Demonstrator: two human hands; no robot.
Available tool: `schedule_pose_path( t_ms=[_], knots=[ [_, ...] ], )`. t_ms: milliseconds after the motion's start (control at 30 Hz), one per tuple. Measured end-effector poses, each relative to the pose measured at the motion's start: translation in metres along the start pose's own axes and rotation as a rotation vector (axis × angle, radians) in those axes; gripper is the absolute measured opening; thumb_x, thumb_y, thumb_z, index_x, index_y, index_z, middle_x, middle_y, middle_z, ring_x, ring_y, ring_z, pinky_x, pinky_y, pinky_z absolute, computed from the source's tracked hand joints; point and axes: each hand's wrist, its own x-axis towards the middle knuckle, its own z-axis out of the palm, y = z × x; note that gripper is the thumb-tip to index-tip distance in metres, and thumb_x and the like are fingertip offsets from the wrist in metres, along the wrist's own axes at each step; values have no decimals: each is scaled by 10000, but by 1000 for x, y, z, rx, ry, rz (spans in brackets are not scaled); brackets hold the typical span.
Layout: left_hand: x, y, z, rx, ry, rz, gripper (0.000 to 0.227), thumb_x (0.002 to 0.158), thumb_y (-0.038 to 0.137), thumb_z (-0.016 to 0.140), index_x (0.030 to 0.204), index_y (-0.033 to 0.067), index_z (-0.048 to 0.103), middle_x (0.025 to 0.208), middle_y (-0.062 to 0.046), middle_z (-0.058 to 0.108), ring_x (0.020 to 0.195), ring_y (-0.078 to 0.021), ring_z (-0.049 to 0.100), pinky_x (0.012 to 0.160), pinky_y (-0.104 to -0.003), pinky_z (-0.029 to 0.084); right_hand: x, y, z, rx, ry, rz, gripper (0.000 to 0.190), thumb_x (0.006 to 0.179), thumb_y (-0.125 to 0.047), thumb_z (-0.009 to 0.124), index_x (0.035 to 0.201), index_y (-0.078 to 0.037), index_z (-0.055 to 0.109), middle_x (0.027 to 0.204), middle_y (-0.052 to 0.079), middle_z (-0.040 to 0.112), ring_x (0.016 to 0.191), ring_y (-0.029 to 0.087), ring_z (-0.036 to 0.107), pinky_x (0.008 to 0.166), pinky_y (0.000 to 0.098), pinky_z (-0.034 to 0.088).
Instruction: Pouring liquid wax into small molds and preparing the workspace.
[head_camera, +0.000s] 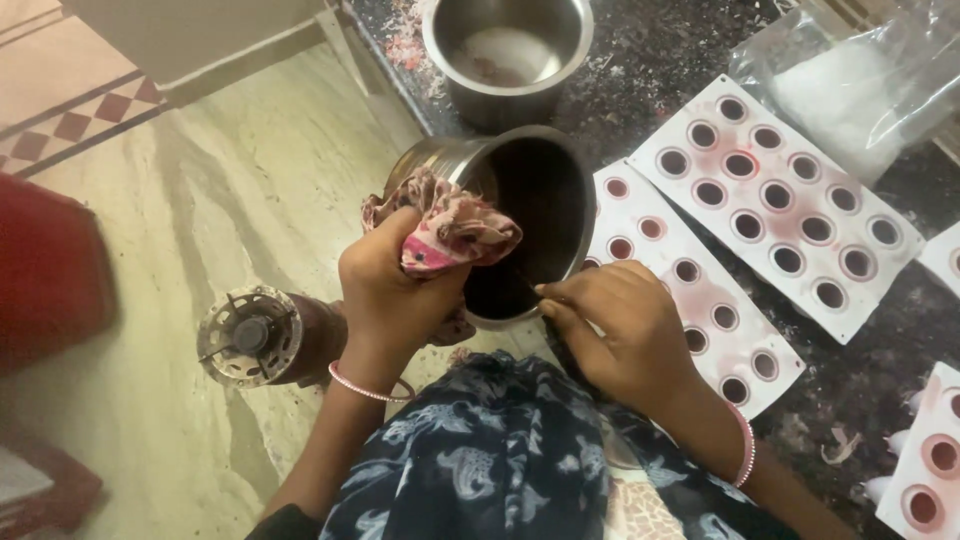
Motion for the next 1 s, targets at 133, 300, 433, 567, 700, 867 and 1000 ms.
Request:
schedule_pose_path(
  t_ms=[133, 300, 433, 567, 700, 867, 1000],
  knots=[
    [1, 0, 0, 5, -21, 23, 260, 782, 152, 866, 915, 50, 668, 794, -113, 677, 699, -222, 700, 655, -314, 532, 0, 7, 2, -82, -2, -37, 138, 892, -105, 744, 1005, -32, 714, 899, 107, 721, 821, 285, 658, 790, 404, 476],
    [6, 0, 1, 44, -30, 93, 264, 778, 161, 861, 900, 49, 656, 795, -128, 664, 720, -274, 693, 657, -334, 525, 0, 8, 0, -272, 32, -97, 183, 873, -101, 744, 1045, -38, 729, 889, 88, 699, 832, 279, 640, 811, 412, 463],
    [12, 1, 1, 52, -37, 81, 256, 795, 164, 857, 902, 47, 656, 791, -129, 664, 716, -280, 694, 653, -338, 525, -2, 7, 1, -297, 15, -104, 218, 841, -93, 746, 1051, -37, 733, 888, 80, 692, 838, 277, 638, 806, 411, 462],
    [17, 2, 0, 69, -26, 98, 261, 809, 168, 860, 935, 44, 667, 819, -140, 672, 746, -302, 701, 667, -346, 533, -4, 3, 5, -254, 1, -106, 203, 851, -121, 759, 1033, -35, 730, 884, 81, 682, 840, 281, 636, 801, 414, 466],
    [20, 2, 0, 83, -14, 133, 272, 824, 165, 844, 1024, 51, 701, 877, -149, 702, 812, -312, 728, 704, -357, 552, -10, 4, 11, -210, -47, -83, 185, 868, -126, 766, 1022, -26, 743, 823, 84, 658, 801, 273, 634, 781, 413, 467],
    [38, 2, -2, 149, -80, 126, 258, 825, 186, 844, 1015, 68, 716, 887, -154, 711, 823, -334, 718, 713, -376, 551, -13, 3, 28, 13, -32, 42, 169, 876, -125, 746, 1000, -11, 749, 775, 86, 684, 739, 244, 648, 711, 376, 475],
    [45, 6, -4, 164, -144, 95, 221, 831, 201, 851, 963, 75, 725, 866, -152, 716, 820, -337, 716, 712, -378, 547, -19, 18, 47, 431, 134, 510, 199, 984, -169, 682, 923, 12, 739, 731, 58, 714, 662, 132, 651, 625, 274, 508]
  ],
)
